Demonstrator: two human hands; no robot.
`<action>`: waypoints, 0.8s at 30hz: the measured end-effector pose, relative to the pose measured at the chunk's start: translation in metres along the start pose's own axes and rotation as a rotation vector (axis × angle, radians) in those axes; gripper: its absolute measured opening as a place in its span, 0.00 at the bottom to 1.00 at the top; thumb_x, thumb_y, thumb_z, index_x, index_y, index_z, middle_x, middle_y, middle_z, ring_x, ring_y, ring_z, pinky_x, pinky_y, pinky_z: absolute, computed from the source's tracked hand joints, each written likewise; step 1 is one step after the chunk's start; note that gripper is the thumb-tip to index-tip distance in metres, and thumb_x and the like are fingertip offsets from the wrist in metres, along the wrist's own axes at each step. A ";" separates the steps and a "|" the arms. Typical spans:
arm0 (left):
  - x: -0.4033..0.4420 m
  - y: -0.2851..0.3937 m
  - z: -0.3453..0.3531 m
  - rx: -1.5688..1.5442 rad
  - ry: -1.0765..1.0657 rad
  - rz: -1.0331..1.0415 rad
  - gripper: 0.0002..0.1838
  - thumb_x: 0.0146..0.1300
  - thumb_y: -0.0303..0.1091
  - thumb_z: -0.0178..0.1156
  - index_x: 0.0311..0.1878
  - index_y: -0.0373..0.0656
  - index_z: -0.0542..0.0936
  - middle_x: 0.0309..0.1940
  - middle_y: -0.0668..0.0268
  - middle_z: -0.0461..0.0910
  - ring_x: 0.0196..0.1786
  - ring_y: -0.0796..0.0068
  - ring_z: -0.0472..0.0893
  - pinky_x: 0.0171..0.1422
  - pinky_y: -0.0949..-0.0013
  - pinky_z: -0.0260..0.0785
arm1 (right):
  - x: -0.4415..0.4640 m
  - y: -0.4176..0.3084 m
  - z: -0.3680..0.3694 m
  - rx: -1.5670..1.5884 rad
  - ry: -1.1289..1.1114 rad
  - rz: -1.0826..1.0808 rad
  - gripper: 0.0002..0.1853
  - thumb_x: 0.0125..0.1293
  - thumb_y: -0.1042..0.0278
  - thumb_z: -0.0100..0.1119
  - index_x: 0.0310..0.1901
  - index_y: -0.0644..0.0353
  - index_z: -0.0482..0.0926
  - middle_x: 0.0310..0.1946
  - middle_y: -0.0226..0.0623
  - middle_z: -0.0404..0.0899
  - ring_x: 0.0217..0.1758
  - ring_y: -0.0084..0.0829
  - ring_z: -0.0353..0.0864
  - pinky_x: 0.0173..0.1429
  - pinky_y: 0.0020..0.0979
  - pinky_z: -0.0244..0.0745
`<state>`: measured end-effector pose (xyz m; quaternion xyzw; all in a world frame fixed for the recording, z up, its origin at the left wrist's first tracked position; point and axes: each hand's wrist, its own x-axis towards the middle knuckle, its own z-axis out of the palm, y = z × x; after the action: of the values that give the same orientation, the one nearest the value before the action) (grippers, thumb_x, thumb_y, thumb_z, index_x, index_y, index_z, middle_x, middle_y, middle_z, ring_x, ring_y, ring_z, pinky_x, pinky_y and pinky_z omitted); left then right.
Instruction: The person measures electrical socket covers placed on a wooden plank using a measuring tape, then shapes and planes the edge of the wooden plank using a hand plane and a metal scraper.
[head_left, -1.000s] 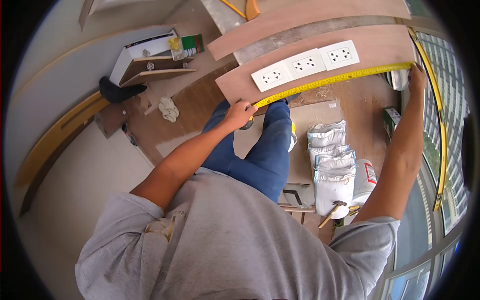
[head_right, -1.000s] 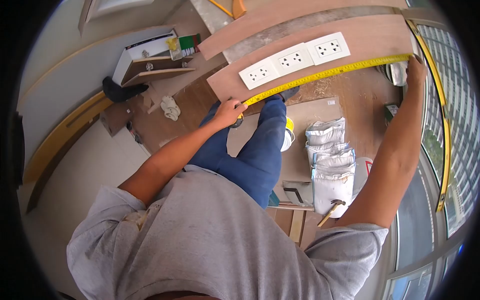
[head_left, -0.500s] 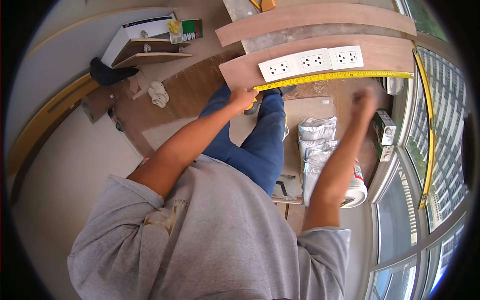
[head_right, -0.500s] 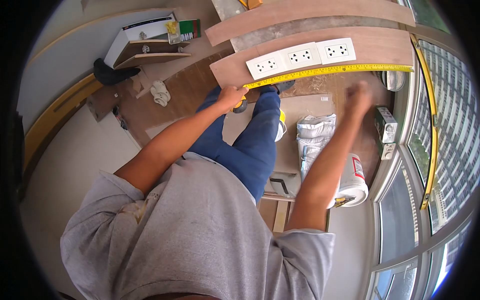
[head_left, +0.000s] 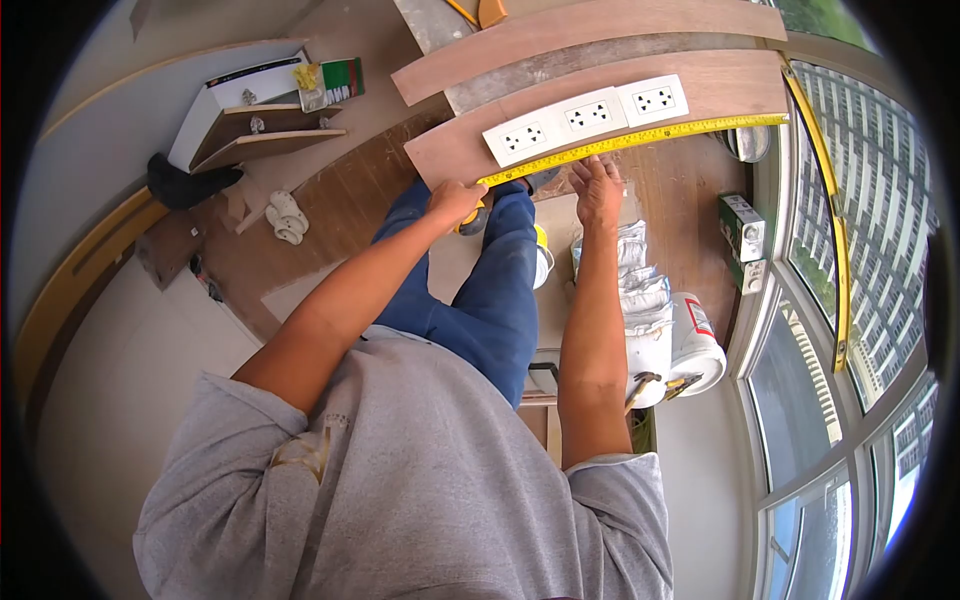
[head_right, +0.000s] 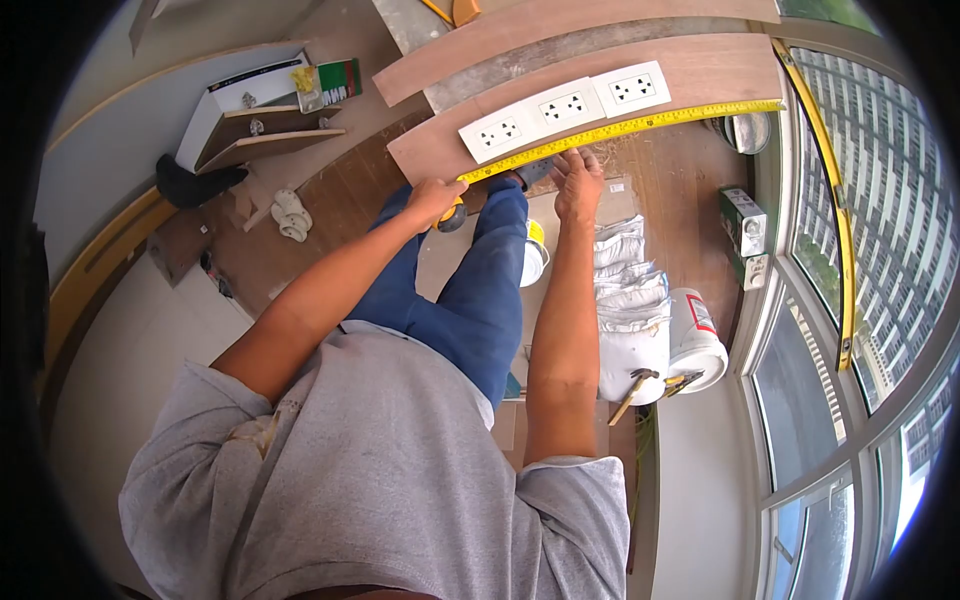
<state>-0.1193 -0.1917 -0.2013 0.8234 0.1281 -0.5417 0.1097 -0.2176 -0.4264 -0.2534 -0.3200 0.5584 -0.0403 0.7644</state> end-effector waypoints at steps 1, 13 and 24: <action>0.003 -0.003 0.002 -0.001 -0.003 0.007 0.33 0.64 0.59 0.63 0.47 0.30 0.87 0.48 0.43 0.86 0.53 0.49 0.86 0.57 0.55 0.77 | 0.000 0.001 0.001 0.072 0.004 0.016 0.15 0.73 0.64 0.62 0.56 0.62 0.77 0.40 0.32 0.84 0.38 0.23 0.83 0.40 0.28 0.79; 0.008 -0.011 0.004 0.026 0.030 0.092 0.34 0.67 0.60 0.60 0.41 0.27 0.86 0.38 0.45 0.87 0.43 0.53 0.87 0.49 0.56 0.76 | 0.016 -0.017 -0.008 0.093 0.069 0.019 0.22 0.76 0.57 0.57 0.63 0.63 0.74 0.48 0.40 0.83 0.45 0.33 0.83 0.51 0.37 0.79; 0.014 -0.012 0.004 -0.004 0.012 0.102 0.33 0.67 0.58 0.61 0.40 0.27 0.86 0.35 0.47 0.86 0.40 0.57 0.87 0.46 0.57 0.76 | 0.035 -0.024 -0.010 0.216 0.164 0.016 0.17 0.76 0.55 0.55 0.56 0.58 0.77 0.42 0.35 0.81 0.38 0.31 0.79 0.45 0.34 0.78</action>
<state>-0.1217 -0.1809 -0.2159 0.8319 0.0875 -0.5304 0.1380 -0.2061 -0.4640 -0.2711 -0.2270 0.6138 -0.1198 0.7465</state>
